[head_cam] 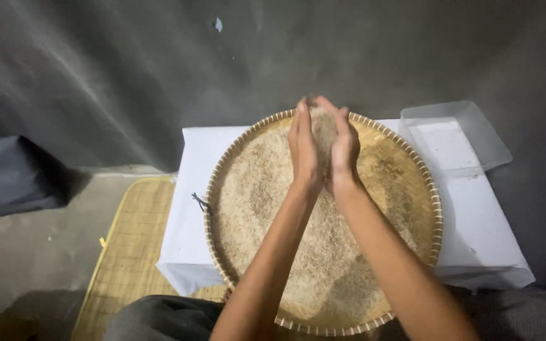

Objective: The person sits on the floor with a large round bamboo tray of uncooked rice on their lap. They rake their hands through the rice and pick out small brown debris particles by hand, placing the collected debris onto a clear plastic lid beside the tray.

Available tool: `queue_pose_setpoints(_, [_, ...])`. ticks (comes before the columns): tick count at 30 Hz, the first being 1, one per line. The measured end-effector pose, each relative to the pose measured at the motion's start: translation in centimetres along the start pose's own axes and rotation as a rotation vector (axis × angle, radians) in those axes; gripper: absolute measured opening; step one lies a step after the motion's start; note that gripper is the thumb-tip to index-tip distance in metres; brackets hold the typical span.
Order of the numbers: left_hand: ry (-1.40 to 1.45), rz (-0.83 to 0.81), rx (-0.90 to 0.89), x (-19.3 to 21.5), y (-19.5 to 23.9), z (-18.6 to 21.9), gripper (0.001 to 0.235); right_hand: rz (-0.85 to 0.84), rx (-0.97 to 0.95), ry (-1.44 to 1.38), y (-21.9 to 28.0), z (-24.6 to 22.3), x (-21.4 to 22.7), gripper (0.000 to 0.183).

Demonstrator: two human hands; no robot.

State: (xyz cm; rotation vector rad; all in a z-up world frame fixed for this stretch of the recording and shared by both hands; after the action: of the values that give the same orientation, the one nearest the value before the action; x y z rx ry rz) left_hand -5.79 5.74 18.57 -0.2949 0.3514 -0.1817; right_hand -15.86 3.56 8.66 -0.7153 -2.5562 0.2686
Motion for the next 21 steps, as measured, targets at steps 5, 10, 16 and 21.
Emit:
queue_pose_setpoints(5, [0.009, -0.094, -0.097, -1.3, -2.5, 4.5, 0.083, 0.005, 0.035, -0.016, -3.3, -4.2, 1.6, 0.043])
queue_pose_setpoints(10, [-0.032, -0.118, -0.243, -2.7, -3.9, 7.1, 0.097, -0.004, 0.042, -0.021, -5.4, -6.5, 3.2, 0.044])
queue_pose_setpoints(16, [-0.037, -0.167, -0.368, -3.3, -4.3, 9.1, 0.093, -0.001, 0.065, -0.041, -6.4, -9.2, 4.4, 0.045])
queue_pose_setpoints(21, [0.011, -0.172, -0.405, -2.9, -4.4, 9.8, 0.075, -0.029, 0.082, -0.064, -6.5, -11.0, 4.5, 0.047])
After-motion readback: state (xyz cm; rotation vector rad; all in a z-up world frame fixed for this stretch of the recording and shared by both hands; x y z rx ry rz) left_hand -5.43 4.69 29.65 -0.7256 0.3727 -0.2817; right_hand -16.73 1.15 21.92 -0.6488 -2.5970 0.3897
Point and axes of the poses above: each hand's wrist, its own y-axis away from the middle knuckle, its own x-axis out of the back of the hand, z = x × y, the point moved 1 cm from there along -y, towards the middle knuckle, and after that the axes turned 14 degrees about -x, right-handed, at the moved point
